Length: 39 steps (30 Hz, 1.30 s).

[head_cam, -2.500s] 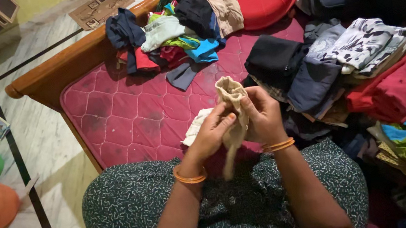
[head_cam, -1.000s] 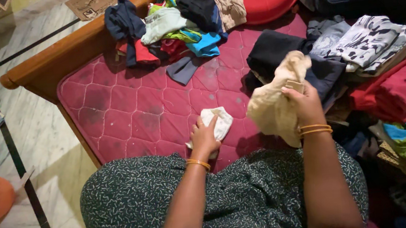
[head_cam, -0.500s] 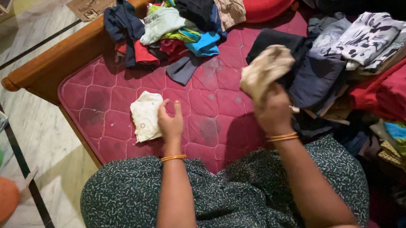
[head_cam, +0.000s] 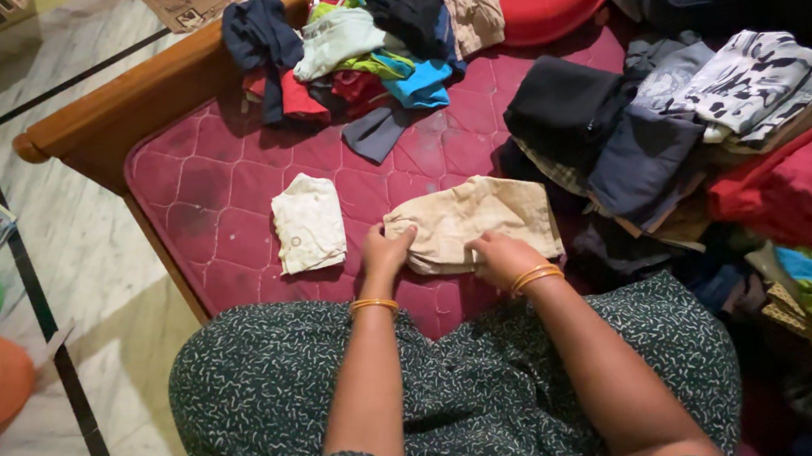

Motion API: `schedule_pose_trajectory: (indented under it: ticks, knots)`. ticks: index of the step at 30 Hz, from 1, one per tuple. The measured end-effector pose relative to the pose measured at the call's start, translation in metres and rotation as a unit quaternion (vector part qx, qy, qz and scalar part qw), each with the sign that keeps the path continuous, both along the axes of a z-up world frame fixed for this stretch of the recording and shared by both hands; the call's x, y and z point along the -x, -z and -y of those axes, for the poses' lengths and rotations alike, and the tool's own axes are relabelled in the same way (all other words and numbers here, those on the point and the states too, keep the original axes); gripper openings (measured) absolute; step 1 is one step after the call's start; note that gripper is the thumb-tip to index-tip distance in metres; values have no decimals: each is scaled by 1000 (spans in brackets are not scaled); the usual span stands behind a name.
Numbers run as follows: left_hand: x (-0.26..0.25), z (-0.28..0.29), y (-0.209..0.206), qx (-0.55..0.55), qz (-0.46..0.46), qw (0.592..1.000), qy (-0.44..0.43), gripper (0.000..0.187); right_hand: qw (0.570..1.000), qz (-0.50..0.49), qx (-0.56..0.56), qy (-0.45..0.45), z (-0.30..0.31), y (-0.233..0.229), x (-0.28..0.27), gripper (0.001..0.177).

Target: The person sits on a bed and folds various pieces of clothing by hand, including shirts, pants, and undergarments. They pick up each item, smooth it out, fold it neatly, and place it into a growing stack on the bed.

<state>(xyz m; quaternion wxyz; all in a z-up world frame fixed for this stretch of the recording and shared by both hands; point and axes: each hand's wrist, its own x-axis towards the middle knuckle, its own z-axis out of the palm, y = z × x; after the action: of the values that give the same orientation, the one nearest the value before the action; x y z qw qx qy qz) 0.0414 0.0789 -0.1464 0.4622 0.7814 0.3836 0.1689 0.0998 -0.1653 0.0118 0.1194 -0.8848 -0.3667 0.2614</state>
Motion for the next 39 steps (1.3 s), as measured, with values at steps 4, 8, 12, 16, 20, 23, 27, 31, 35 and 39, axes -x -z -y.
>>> schedule_pose_trajectory:
  ticks: [4, 8, 12, 16, 20, 23, 27, 31, 35, 39]
  knots:
    - [4, 12, -17, 138, 31, 990, -1, 49, 995, 73, -34, -64, 2, 14, 2, 53]
    - [12, 8, -44, 162, 110, 978, -69, 45, 983, 40, -140, -113, -1, 39, -2, 52]
    - [24, 19, -81, -147, 105, 982, -55, 51, 979, -47, -172, -98, -8, 70, -10, 48]
    - [28, 64, -114, -224, 87, 967, 90, 63, 884, -311, -293, 190, -18, 91, -38, 42]
    - [31, 106, -115, -157, 99, 964, 192, 80, 793, -401, -352, 294, -19, 107, -54, 43]
    - [18, 112, -96, -105, 168, 960, 198, 82, 855, -326, -320, 244, -22, 116, -50, 49]
    - [2, 93, -69, 123, 317, 933, 116, 59, 853, -232, -388, 260, -26, 120, -53, 54]
    - [9, 69, -63, -83, 185, 971, 126, 36, 854, -152, -406, 289, -30, 116, -60, 49]
    - [19, 83, -75, -223, 77, 952, 196, 31, 892, -32, -335, 303, -29, 112, -52, 35]
    - [21, 97, -88, -229, 35, 962, 148, 36, 877, -42, -351, 324, -32, 100, -47, 25]
